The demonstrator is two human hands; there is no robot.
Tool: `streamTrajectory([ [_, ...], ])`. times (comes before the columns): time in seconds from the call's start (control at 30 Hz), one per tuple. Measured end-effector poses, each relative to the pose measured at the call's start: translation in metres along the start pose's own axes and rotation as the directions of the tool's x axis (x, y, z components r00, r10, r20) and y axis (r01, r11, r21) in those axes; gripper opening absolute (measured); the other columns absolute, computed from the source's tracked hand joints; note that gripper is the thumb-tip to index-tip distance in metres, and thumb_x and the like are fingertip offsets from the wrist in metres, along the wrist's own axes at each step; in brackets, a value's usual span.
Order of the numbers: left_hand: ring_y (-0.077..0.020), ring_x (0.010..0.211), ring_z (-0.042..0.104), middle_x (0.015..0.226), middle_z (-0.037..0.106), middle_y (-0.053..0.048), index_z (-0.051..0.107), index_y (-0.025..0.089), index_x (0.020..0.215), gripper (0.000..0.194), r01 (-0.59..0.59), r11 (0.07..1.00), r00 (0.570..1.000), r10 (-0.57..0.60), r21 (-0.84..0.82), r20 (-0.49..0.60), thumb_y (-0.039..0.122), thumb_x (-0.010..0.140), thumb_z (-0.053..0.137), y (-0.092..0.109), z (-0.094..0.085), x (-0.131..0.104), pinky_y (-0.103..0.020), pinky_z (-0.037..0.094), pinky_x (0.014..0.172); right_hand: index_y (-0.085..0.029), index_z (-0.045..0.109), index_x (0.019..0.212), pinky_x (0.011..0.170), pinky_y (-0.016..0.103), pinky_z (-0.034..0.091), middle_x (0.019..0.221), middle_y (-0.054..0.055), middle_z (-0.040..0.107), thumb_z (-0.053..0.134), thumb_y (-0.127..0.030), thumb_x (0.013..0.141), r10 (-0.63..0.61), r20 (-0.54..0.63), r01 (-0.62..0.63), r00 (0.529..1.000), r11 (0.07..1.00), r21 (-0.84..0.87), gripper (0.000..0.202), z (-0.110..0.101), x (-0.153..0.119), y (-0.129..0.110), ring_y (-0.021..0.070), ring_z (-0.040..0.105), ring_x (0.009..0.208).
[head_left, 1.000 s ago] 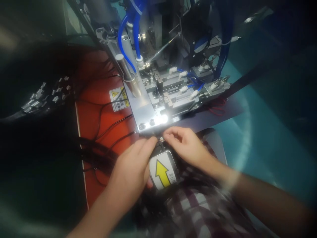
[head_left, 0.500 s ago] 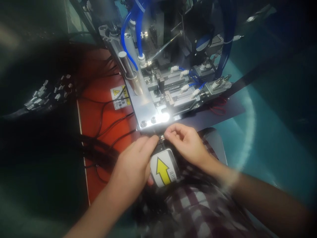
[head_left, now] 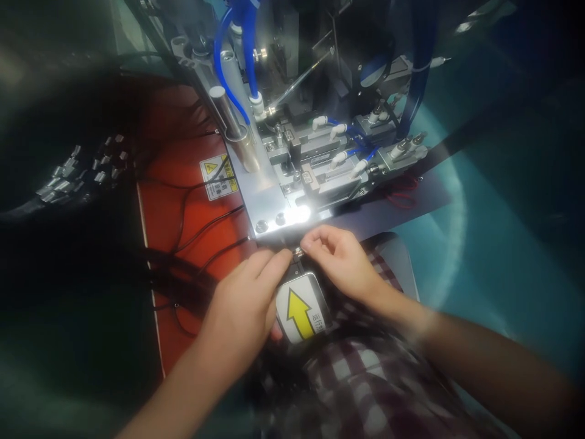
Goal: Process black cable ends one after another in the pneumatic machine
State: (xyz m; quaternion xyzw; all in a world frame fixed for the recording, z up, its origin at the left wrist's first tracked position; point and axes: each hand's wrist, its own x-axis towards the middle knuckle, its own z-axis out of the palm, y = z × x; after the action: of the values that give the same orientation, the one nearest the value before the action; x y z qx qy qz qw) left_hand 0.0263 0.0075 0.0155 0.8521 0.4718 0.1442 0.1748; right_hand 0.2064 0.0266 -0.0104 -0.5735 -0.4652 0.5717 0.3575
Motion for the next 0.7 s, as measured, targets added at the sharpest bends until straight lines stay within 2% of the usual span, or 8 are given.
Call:
streamTrajectory([
  [0.1,-0.0141,0.073,0.058,0.087,0.06,-0.004,0.058,0.014,0.117,0.039,-0.001,1.0,1.0,0.001,0.001,0.003,0.003,0.084,0.04,0.0,0.0,0.0,-0.021,0.047,0.058,-0.016,0.059,0.075,0.058,0.025,0.043,0.066,-0.001,0.057,0.058,-0.03,0.083,0.037,0.009,-0.037,0.999,0.999,0.001,0.016,0.0,0.0,0.0,0.0117,0.051,0.061],
  [0.23,-0.0145,0.074,0.059,0.088,0.06,-0.004,0.059,0.014,0.118,0.041,-0.012,1.0,1.0,0.012,0.005,0.006,0.003,0.084,0.038,0.0,0.0,0.001,-0.022,0.047,0.059,-0.015,0.059,0.073,0.053,0.023,0.037,0.06,-0.004,0.053,0.06,-0.027,0.082,0.145,0.022,-0.145,0.989,0.989,0.021,0.015,-0.001,0.002,-0.007,0.0095,0.046,0.054],
  [0.33,-0.0144,0.076,0.06,0.094,0.061,-0.005,0.059,0.017,0.122,0.046,-0.02,1.0,1.0,0.02,0.008,0.023,0.003,0.084,0.038,-0.001,-0.001,0.0,-0.022,0.048,0.06,-0.016,0.051,0.06,0.046,0.021,0.027,0.045,-0.008,0.042,0.059,-0.026,0.083,0.238,0.148,-0.25,0.96,0.966,0.068,0.026,-0.004,0.006,-0.011,0.0062,0.034,0.043],
  [0.4,-0.0139,0.076,0.06,0.096,0.061,-0.006,0.059,0.017,0.124,0.047,-0.024,1.0,0.999,0.023,0.017,0.034,0.003,0.084,0.037,-0.001,-0.001,0.001,-0.021,0.049,0.06,-0.017,0.045,0.054,0.045,0.02,0.025,0.041,-0.009,0.038,0.057,-0.027,0.084,0.261,0.221,-0.293,0.94,0.948,0.128,0.034,-0.007,0.008,-0.009,0.005,0.032,0.041],
  [0.47,-0.014,0.075,0.06,0.096,0.061,-0.006,0.06,0.017,0.123,0.048,-0.024,0.999,0.999,0.022,0.04,0.048,0.003,0.083,0.036,-0.001,-0.002,0.001,-0.021,0.049,0.06,-0.016,0.049,0.058,0.046,0.02,0.027,0.046,-0.008,0.043,0.056,-0.028,0.085,0.242,0.183,-0.278,0.953,0.937,0.21,0.03,-0.009,0.007,-0.003,0.0043,0.034,0.041],
  [0.53,-0.015,0.074,0.06,0.094,0.061,-0.007,0.061,0.016,0.122,0.048,-0.026,0.997,0.998,0.021,0.078,0.063,0.003,0.083,0.036,-0.001,-0.002,0.002,-0.023,0.049,0.059,-0.015,0.056,0.071,0.046,0.019,0.029,0.056,-0.007,0.05,0.055,-0.028,0.085,0.211,0.113,-0.234,0.971,0.935,0.267,0.02,-0.01,0.004,0.004,0.0039,0.038,0.042],
  [0.6,-0.0165,0.073,0.06,0.094,0.061,-0.008,0.06,0.015,0.122,0.049,-0.029,0.993,0.997,0.02,0.115,0.077,0.003,0.082,0.035,-0.001,-0.002,0.002,-0.024,0.05,0.058,-0.014,0.06,0.081,0.045,0.02,0.031,0.065,-0.005,0.054,0.054,-0.03,0.086,0.179,0.089,-0.196,0.98,0.947,0.256,0.017,-0.009,-0.001,0.008,0.0039,0.041,0.042],
  [0.7,-0.0183,0.074,0.061,0.097,0.061,-0.009,0.059,0.015,0.124,0.05,-0.033,0.987,0.996,0.019,0.156,0.091,0.004,0.081,0.035,0.0,-0.002,0.001,-0.027,0.051,0.058,-0.015,0.059,0.078,0.045,0.02,0.033,0.063,-0.005,0.052,0.055,-0.032,0.086,0.125,0.091,-0.141,0.988,0.972,0.189,0.02,-0.008,-0.007,0.006,0.0045,0.042,0.043],
])
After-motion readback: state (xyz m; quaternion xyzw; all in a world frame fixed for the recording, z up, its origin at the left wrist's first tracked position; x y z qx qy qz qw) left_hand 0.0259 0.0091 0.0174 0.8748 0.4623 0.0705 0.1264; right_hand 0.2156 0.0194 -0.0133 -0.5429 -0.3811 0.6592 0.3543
